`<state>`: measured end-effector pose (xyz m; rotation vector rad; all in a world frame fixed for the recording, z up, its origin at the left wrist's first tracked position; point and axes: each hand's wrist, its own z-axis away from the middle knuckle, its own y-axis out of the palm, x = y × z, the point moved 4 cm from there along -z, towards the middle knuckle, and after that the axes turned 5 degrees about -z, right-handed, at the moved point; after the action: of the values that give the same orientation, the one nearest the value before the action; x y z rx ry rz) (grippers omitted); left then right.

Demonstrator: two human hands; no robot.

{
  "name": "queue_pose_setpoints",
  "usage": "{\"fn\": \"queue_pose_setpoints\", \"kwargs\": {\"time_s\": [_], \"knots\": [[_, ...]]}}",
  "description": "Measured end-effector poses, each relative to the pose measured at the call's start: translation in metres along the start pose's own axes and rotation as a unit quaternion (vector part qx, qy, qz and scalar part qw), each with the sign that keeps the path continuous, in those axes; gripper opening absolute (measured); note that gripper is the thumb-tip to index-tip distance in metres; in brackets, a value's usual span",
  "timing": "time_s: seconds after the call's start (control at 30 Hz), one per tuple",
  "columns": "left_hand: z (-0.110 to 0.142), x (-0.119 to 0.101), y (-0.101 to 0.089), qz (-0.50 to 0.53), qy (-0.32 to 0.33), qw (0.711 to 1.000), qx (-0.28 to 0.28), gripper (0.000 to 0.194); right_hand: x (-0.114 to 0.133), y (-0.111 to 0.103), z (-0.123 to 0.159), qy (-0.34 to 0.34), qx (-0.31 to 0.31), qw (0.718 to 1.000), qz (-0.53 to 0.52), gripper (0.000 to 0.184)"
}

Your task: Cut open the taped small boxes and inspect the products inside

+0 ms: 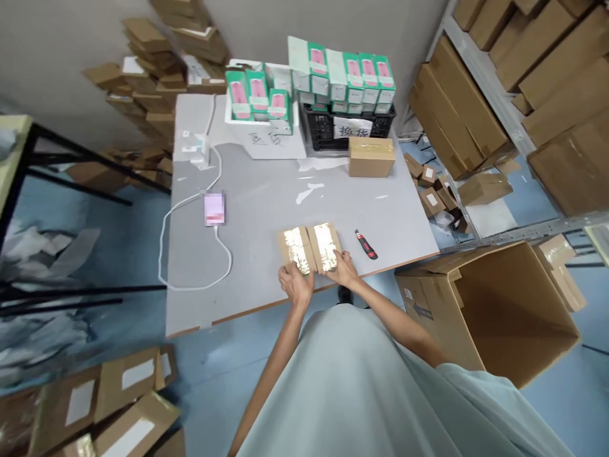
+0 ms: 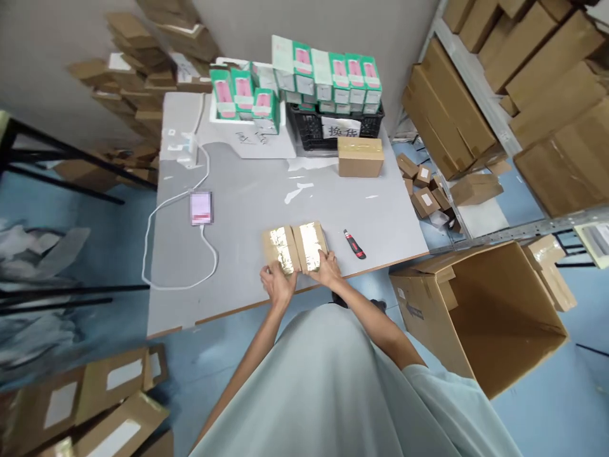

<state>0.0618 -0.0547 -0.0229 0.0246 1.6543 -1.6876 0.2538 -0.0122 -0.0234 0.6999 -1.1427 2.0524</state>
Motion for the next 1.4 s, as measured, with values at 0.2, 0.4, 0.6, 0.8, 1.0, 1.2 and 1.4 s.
{"fn": "queue_pose_setpoints", "kwargs": {"time_s": [0.2, 0.4, 0.6, 0.8, 1.0, 1.2, 1.4], "knots": [[0.046, -0.068, 0.033, 0.041, 0.232, 0.971, 0.024, 0.033, -0.104, -0.060, 0.055, 0.004, -0.100, 0.992, -0.077, 0.088], [0.102, -0.163, 0.088, 0.053, 0.460, 0.867, 0.185, 0.030, -0.214, -0.114, 0.157, 0.165, -0.271, 0.937, -0.144, 0.088], [0.145, -0.255, 0.142, -0.008, 0.560, 0.776, 0.290, 0.030, -0.291, -0.137, 0.271, 0.277, -0.430, 0.834, -0.208, 0.083], [0.252, -0.334, 0.212, -0.063, 0.621, 0.702, 0.342, 0.030, -0.361, -0.155, 0.339, 0.327, -0.475, 0.786, -0.224, 0.081], [0.366, -0.362, 0.292, -0.126, 0.634, 0.645, 0.408, 0.030, -0.428, -0.189, 0.368, 0.316, -0.456, 0.802, -0.221, 0.080], [0.416, -0.372, 0.353, -0.165, 0.629, 0.617, 0.443, 0.032, -0.488, -0.225, 0.384, 0.334, -0.405, 0.829, -0.191, 0.078], [0.418, -0.410, 0.420, -0.188, 0.626, 0.591, 0.473, 0.034, -0.582, -0.303, 0.406, 0.341, -0.392, 0.851, -0.077, 0.074]]}}
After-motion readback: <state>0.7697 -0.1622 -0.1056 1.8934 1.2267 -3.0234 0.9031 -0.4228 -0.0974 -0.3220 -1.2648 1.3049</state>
